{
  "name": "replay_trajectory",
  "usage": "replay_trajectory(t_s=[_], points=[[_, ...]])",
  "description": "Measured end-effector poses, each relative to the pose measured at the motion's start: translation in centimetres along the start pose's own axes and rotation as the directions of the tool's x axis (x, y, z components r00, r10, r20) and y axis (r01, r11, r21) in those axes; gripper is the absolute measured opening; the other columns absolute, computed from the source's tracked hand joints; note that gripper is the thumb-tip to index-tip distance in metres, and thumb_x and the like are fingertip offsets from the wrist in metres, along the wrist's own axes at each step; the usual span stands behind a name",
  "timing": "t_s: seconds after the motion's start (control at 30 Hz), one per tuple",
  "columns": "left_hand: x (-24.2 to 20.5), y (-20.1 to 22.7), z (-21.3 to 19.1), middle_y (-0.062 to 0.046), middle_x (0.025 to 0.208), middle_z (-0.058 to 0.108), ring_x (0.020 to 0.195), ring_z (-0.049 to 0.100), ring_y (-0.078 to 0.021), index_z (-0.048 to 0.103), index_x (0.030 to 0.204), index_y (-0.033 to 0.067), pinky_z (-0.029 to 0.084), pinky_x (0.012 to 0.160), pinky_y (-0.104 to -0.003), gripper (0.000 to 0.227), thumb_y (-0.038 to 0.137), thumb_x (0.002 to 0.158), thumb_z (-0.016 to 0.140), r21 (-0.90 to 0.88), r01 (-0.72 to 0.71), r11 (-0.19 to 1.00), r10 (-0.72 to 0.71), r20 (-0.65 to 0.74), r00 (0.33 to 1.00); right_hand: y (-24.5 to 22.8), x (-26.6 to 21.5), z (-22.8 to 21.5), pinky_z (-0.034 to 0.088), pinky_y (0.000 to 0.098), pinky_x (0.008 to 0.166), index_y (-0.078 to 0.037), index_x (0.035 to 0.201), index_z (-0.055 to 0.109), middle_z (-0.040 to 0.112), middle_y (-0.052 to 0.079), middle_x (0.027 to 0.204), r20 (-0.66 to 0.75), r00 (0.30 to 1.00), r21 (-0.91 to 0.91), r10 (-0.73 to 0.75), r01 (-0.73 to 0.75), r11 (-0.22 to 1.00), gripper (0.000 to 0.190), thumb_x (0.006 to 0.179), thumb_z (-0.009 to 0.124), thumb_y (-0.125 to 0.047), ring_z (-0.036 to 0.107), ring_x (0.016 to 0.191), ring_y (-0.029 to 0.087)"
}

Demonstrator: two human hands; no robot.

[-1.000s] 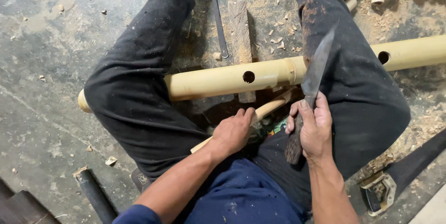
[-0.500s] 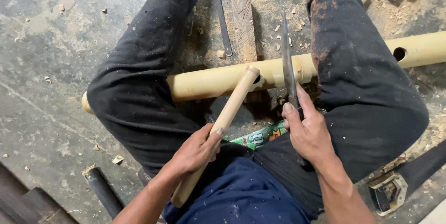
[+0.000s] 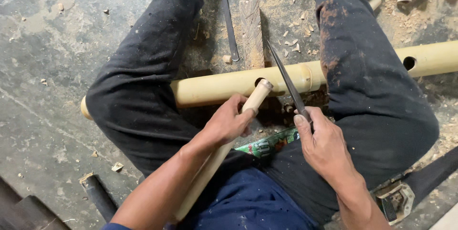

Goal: The person carves holes into a bamboo pole using a knife and a file, and marks measurements on the pole with a pencil while sitting on the floor.

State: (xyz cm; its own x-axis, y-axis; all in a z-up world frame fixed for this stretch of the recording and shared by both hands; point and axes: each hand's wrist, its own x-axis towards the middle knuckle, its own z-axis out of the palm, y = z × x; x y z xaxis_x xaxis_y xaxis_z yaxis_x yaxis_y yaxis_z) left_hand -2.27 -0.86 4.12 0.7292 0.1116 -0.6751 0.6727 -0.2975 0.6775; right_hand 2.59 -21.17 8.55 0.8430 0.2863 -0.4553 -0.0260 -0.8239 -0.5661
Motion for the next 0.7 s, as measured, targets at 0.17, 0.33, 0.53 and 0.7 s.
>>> replay_trajectory(t_s=[0.17,0.33,0.53,0.7], points=[[0.3,-0.2,0.7,-0.01,0.053,0.054,0.042,0.058,-0.0203,0.053,0.108,0.0061,0.053,0.042,-0.032,0.037,0.033,0.083,0.047,-0.276,0.128,0.952,-0.099,0.119,0.988,-1.2,-0.2,-0.6,0.054,0.0452,0.063,-0.014,0.105,0.058,0.064,0.012,0.081,0.08,0.993,-0.261,-0.081,0.099,0.96,0.035,0.096,0.039,-0.042,0.065,0.078,0.032],[0.7,1.8,0.3,-0.003,0.065,0.056,0.058,0.052,-0.0171,0.049,0.082,0.012,0.041,0.06,-0.033,0.03,0.04,0.089,0.04,-0.054,0.13,0.99,-0.124,0.106,0.987,-0.7,0.0,0.0,0.045,0.0522,0.058,-0.015,0.088,0.047,0.056,0.003,0.081,0.191,0.975,-0.434,-0.112,0.186,0.882,0.027,0.093,0.042,-0.041,0.055,0.072,0.038],[1.2,2.8,0.1,-0.006,0.057,0.052,0.055,0.05,-0.0186,0.043,0.065,0.0112,0.04,0.058,-0.034,0.046,0.05,0.087,0.032,-0.027,0.137,0.99,-0.134,0.102,0.986,-0.6,0.2,0.0,0.046,0.0519,0.054,-0.015,0.085,0.048,0.055,0.004,0.077,0.2,0.968,-0.467,-0.149,0.228,0.854,0.029,0.092,0.043,-0.043,0.056,0.067,0.038],[2.0,1.4,1.0,-0.008,0.073,0.059,0.071,0.057,-0.0236,0.056,0.081,0.0086,0.041,0.068,-0.037,0.041,0.044,0.088,0.037,0.015,0.121,0.993,-0.121,0.049,0.991,-0.3,0.6,0.0,0.047,0.0504,0.058,-0.014,0.082,0.047,0.057,0.004,0.078,0.189,0.966,-0.466,-0.179,0.248,0.849,0.026,0.092,0.046,-0.038,0.058,0.072,0.036]])
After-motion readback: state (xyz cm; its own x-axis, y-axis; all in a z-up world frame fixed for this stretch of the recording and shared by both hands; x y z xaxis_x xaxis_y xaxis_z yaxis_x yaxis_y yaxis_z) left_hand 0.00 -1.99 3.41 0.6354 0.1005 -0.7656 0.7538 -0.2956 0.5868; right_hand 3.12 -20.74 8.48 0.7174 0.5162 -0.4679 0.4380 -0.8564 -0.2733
